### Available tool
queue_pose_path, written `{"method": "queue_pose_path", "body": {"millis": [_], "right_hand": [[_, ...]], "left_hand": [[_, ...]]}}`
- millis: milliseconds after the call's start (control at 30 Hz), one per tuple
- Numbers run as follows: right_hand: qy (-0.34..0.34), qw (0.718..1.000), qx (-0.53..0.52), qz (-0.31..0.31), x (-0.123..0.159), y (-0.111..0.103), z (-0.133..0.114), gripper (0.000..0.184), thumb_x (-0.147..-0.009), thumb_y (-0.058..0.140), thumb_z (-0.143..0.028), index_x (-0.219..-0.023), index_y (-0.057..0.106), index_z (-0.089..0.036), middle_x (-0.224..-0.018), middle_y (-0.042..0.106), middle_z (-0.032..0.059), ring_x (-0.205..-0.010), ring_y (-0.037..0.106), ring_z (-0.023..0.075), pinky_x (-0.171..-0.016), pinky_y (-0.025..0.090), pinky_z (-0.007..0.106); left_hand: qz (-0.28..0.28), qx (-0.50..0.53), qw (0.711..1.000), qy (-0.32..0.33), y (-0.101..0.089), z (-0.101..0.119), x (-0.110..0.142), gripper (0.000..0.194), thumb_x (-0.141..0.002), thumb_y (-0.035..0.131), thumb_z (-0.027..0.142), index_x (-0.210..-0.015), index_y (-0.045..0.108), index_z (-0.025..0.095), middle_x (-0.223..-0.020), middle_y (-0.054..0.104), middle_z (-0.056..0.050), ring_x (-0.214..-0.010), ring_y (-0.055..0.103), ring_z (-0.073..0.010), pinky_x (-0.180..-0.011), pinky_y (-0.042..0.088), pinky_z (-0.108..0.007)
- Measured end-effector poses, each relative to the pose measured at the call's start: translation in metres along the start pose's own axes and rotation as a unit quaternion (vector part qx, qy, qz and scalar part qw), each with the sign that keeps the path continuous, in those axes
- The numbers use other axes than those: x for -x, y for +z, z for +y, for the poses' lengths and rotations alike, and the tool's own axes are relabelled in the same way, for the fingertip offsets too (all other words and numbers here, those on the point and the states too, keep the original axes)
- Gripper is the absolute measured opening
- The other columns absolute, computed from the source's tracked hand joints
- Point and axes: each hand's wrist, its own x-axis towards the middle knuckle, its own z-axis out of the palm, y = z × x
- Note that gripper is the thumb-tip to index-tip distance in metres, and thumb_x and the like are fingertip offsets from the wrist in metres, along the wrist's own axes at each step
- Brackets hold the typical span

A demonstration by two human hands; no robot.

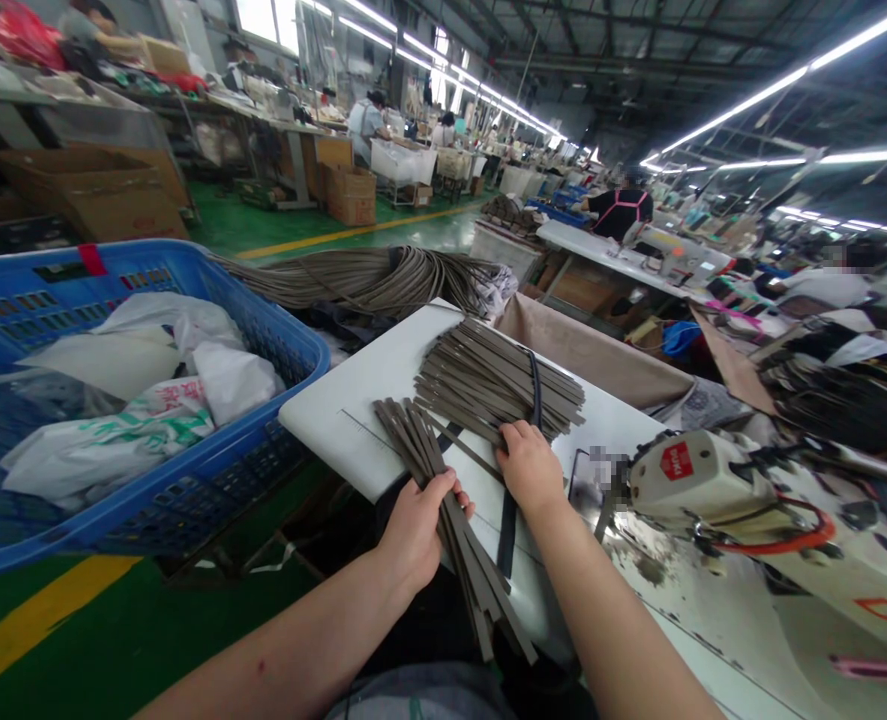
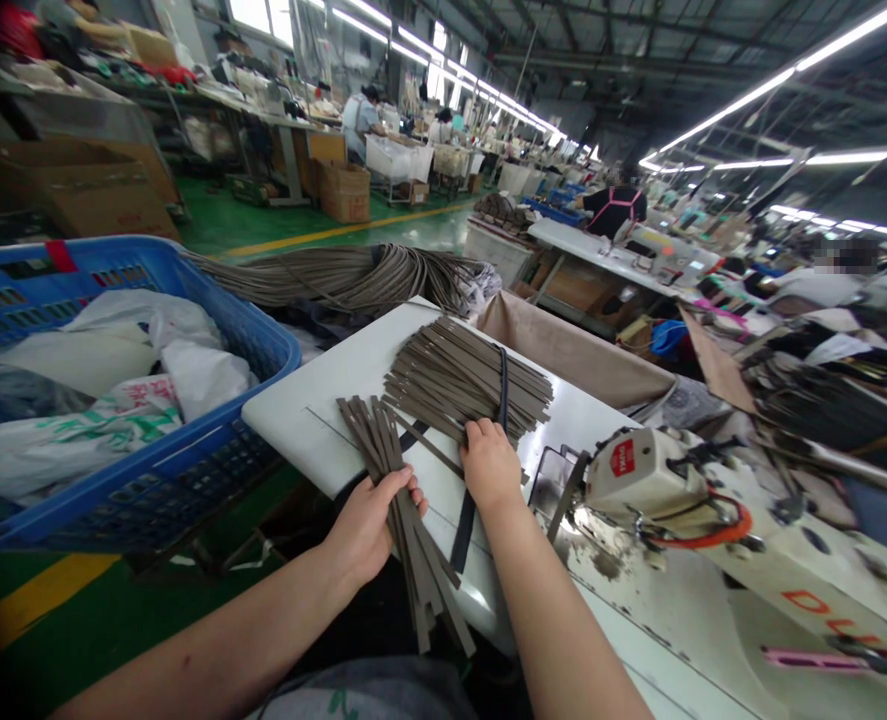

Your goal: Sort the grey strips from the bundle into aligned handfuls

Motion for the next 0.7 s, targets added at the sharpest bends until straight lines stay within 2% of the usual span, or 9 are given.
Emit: {"method": "queue_pose_path", "body": {"millis": [200, 367, 433, 533, 633, 700], "right_hand": [[-0.021, 1.0, -0.008, 0.002, 0.015, -0.011, -0.005, 0.018, -0.093, 0.054, -0.017, -0.108, 0.063, -0.018, -0.102, 0.069, 0.0087, -0.103, 0.056, 0.0253, -0.091, 0.041, 0.033], [-0.066, 0.996, -0.014, -0.064, 0.026, -0.014, -0.012, 0.019, -0.095, 0.056, -0.028, -0.11, 0.061, -0.017, -0.107, 0.068, 0.0105, -0.104, 0.06, 0.0247, -0.092, 0.042, 0.033], [-0.066, 0.994, 0.0, -0.091, 0.026, -0.014, -0.016, 0.017, -0.095, 0.056, -0.024, -0.108, 0.06, -0.015, -0.106, 0.068, 0.012, -0.102, 0.062, 0.0251, -0.09, 0.043, 0.032], [-0.062, 0.993, 0.015, -0.099, 0.025, -0.013, -0.021, 0.012, -0.091, 0.054, -0.014, -0.102, 0.06, -0.013, -0.102, 0.068, 0.0143, -0.101, 0.063, 0.0267, -0.087, 0.044, 0.033], [-0.051, 0.994, 0.022, -0.094, 0.025, -0.014, -0.025, 0.012, -0.091, 0.051, -0.011, -0.101, 0.058, -0.013, -0.101, 0.069, 0.0157, -0.1, 0.064, 0.0279, -0.084, 0.044, 0.033], [-0.037, 0.995, 0.024, -0.089, 0.027, -0.018, -0.027, 0.012, -0.093, 0.049, -0.013, -0.102, 0.057, -0.012, -0.097, 0.07, 0.015, -0.096, 0.066, 0.027, -0.079, 0.044, 0.032]], "left_hand": [[-0.001, -0.001, 1.0, 0.003, 0.0, 0.0, -0.001, 0.012, -0.082, 0.071, 0.015, -0.077, 0.061, 0.012, -0.068, 0.06, -0.002, -0.058, 0.058, -0.0115, -0.064, 0.058, -0.029], [0.008, -0.005, 1.0, 0.005, 0.003, 0.001, 0.001, 0.011, -0.082, 0.07, 0.015, -0.076, 0.061, 0.012, -0.067, 0.06, -0.002, -0.057, 0.058, -0.0112, -0.062, 0.058, -0.028], [0.007, -0.004, 1.0, 0.005, 0.004, 0.002, 0.001, 0.01, -0.082, 0.07, 0.015, -0.077, 0.062, 0.012, -0.067, 0.06, -0.002, -0.057, 0.059, -0.0115, -0.062, 0.058, -0.028], [0.012, 0.0, 1.0, 0.003, 0.004, 0.002, 0.001, 0.01, -0.083, 0.069, 0.013, -0.077, 0.062, 0.012, -0.066, 0.06, -0.002, -0.056, 0.059, -0.0115, -0.062, 0.058, -0.028], [0.018, 0.004, 1.0, -0.011, 0.004, 0.002, 0.0, 0.008, -0.084, 0.068, 0.012, -0.078, 0.062, 0.011, -0.07, 0.064, -0.005, -0.063, 0.065, -0.0153, -0.064, 0.059, -0.029], [0.021, 0.006, 1.0, -0.018, 0.003, 0.002, -0.001, 0.006, -0.084, 0.069, 0.013, -0.082, 0.064, 0.011, -0.082, 0.07, -0.01, -0.076, 0.071, -0.0208, -0.068, 0.06, -0.033]]}}
